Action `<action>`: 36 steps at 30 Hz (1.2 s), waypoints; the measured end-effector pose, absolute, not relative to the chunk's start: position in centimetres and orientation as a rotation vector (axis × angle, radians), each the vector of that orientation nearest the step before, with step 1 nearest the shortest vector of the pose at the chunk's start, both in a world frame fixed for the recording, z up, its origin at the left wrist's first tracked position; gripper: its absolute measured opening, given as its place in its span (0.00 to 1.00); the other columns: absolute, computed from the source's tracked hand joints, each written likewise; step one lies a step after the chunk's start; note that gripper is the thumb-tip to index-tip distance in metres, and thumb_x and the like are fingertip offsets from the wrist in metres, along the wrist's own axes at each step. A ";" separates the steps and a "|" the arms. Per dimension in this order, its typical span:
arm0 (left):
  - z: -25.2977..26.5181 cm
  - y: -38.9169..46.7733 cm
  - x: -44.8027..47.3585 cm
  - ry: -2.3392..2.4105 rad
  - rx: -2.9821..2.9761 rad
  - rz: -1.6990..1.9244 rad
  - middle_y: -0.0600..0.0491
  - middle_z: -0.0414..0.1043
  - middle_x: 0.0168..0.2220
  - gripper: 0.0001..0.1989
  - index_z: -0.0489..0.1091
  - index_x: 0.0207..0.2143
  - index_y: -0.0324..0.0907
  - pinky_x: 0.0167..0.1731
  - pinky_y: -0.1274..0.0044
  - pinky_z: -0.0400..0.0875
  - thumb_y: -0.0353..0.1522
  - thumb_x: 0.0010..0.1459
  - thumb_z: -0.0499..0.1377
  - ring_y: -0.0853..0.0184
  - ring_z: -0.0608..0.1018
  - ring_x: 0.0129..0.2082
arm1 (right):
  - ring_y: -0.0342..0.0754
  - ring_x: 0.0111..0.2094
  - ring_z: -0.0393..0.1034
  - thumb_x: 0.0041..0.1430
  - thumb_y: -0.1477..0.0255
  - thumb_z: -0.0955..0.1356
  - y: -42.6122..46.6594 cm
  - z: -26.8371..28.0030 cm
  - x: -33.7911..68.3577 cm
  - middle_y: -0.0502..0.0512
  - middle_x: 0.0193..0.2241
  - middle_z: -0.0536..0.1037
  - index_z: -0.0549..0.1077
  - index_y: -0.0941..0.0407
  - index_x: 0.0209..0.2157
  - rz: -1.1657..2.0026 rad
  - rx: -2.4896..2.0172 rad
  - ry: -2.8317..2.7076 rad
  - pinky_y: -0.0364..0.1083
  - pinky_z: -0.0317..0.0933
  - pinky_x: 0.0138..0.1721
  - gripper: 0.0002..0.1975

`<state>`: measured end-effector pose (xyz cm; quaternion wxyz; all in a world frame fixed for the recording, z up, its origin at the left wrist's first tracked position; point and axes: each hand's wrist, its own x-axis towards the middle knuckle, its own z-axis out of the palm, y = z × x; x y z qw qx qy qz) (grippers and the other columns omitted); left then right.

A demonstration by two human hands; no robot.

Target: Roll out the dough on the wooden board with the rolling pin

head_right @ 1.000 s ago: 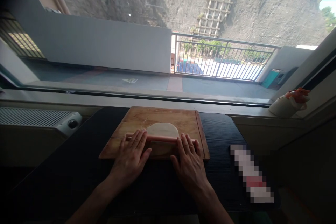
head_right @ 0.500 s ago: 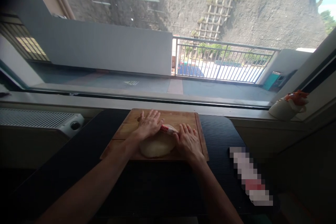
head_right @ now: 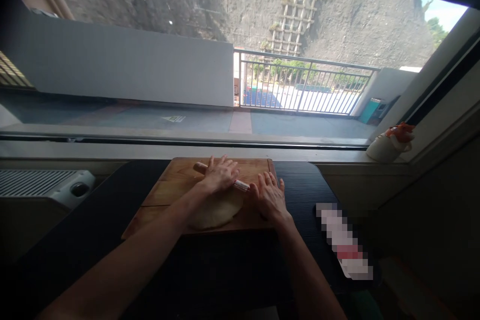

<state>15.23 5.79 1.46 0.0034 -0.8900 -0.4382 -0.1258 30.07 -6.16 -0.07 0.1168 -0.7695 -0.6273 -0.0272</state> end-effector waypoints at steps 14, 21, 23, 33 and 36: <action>1.1 2.2 10.7 -1.260 -2.833 -0.472 0.49 0.59 0.60 0.26 0.60 0.57 0.43 0.61 0.59 0.37 0.44 0.63 0.38 0.59 0.53 0.63 | 0.52 0.65 0.37 0.64 0.57 0.53 -13.1 -1.6 23.4 0.59 0.64 0.48 0.49 0.62 0.63 -0.142 -2.007 -1.998 0.53 0.38 0.62 0.32; 1.4 3.3 13.0 -1.225 -2.851 -0.468 0.51 0.70 0.50 0.22 0.71 0.43 0.46 0.59 0.54 0.35 0.41 0.63 0.40 0.56 0.56 0.61 | 0.53 0.63 0.42 0.63 0.55 0.53 -8.4 -0.5 28.4 0.63 0.62 0.52 0.53 0.65 0.61 -0.114 -2.267 -1.814 0.53 0.40 0.61 0.34; 1.4 2.8 12.4 -1.216 -2.852 -0.483 0.51 0.69 0.51 0.22 0.70 0.45 0.46 0.59 0.55 0.35 0.41 0.63 0.40 0.57 0.56 0.61 | 0.54 0.63 0.44 0.63 0.56 0.55 -10.4 -1.0 26.4 0.65 0.61 0.54 0.53 0.67 0.61 -0.120 -2.213 -1.854 0.52 0.41 0.61 0.34; 0.9 2.1 12.1 -1.235 -2.841 -0.508 0.48 0.65 0.55 0.25 0.66 0.51 0.44 0.60 0.55 0.33 0.43 0.63 0.38 0.56 0.54 0.62 | 0.54 0.63 0.44 0.63 0.54 0.51 -10.0 -0.5 26.8 0.62 0.61 0.55 0.53 0.63 0.61 -0.010 -2.218 -1.916 0.58 0.36 0.61 0.34; 1.2 2.6 12.9 -1.207 -2.863 -0.494 0.48 0.68 0.52 0.24 0.71 0.44 0.44 0.59 0.53 0.33 0.42 0.63 0.39 0.55 0.55 0.62 | 0.53 0.63 0.43 0.65 0.55 0.49 -7.1 0.2 29.4 0.62 0.62 0.54 0.55 0.62 0.61 0.026 -2.297 -1.860 0.58 0.37 0.61 0.32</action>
